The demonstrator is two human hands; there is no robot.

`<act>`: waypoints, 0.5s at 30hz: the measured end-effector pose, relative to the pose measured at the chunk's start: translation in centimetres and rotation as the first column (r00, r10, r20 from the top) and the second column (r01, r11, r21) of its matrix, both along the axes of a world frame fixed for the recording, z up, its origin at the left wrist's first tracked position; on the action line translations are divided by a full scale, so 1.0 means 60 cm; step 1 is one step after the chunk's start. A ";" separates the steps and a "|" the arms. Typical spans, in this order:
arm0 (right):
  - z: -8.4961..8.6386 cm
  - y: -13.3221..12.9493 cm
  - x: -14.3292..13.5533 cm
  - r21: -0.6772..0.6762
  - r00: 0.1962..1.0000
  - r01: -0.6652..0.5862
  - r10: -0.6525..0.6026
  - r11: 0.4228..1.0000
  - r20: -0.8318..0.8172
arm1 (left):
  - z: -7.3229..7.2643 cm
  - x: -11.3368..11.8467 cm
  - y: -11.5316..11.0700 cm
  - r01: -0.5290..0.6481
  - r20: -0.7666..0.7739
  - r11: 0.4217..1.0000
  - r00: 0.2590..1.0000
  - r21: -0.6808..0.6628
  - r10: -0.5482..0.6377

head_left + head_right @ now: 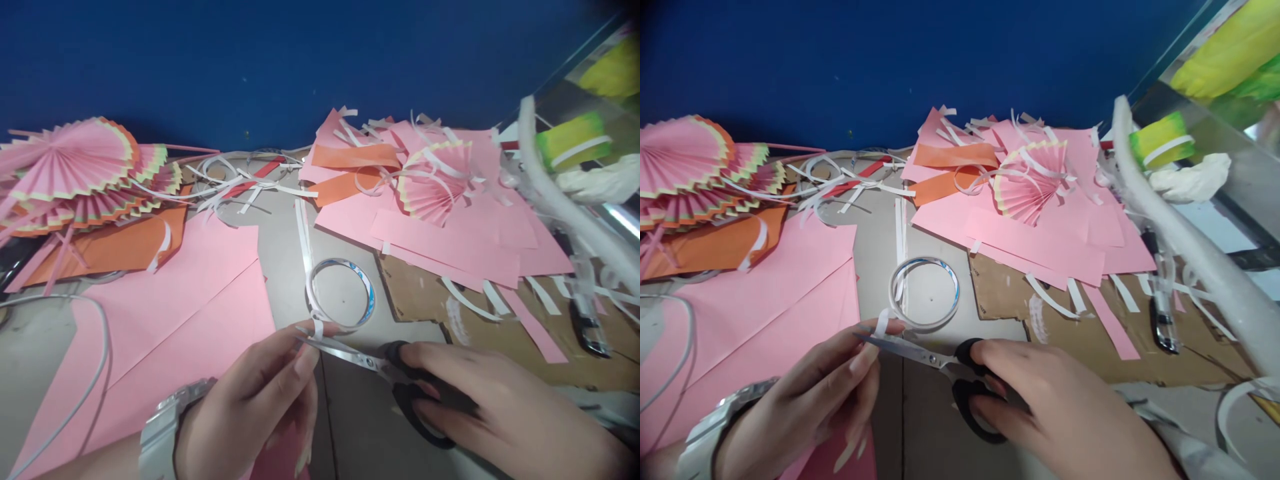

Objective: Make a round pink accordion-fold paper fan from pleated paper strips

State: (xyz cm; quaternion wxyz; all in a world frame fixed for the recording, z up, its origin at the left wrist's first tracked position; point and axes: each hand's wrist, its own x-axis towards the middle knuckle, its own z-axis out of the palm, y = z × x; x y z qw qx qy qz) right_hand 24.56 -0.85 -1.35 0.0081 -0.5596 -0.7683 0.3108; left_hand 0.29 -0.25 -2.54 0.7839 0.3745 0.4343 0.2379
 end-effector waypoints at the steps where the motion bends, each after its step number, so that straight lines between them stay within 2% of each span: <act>1: -0.004 -0.002 0.002 0.008 1.000 -0.015 0.015 1.000 0.000 | 0.000 0.000 0.000 -0.005 0.003 1.000 1.000 -0.011 0.005; 6: -0.022 -0.011 0.012 0.129 0.998 -0.027 0.034 0.991 -0.049 | 0.000 -0.002 0.001 0.002 0.022 0.999 1.000 -0.035 -0.001; 10: -0.023 -0.009 0.012 0.214 0.997 -0.049 0.060 0.976 -0.045 | 0.003 -0.003 0.002 -0.010 0.026 0.999 1.000 -0.047 0.011; 15: -0.023 -0.009 0.011 0.231 0.998 -0.061 0.067 0.971 -0.019 | 0.004 -0.001 0.003 -0.002 0.042 0.999 0.999 -0.046 0.003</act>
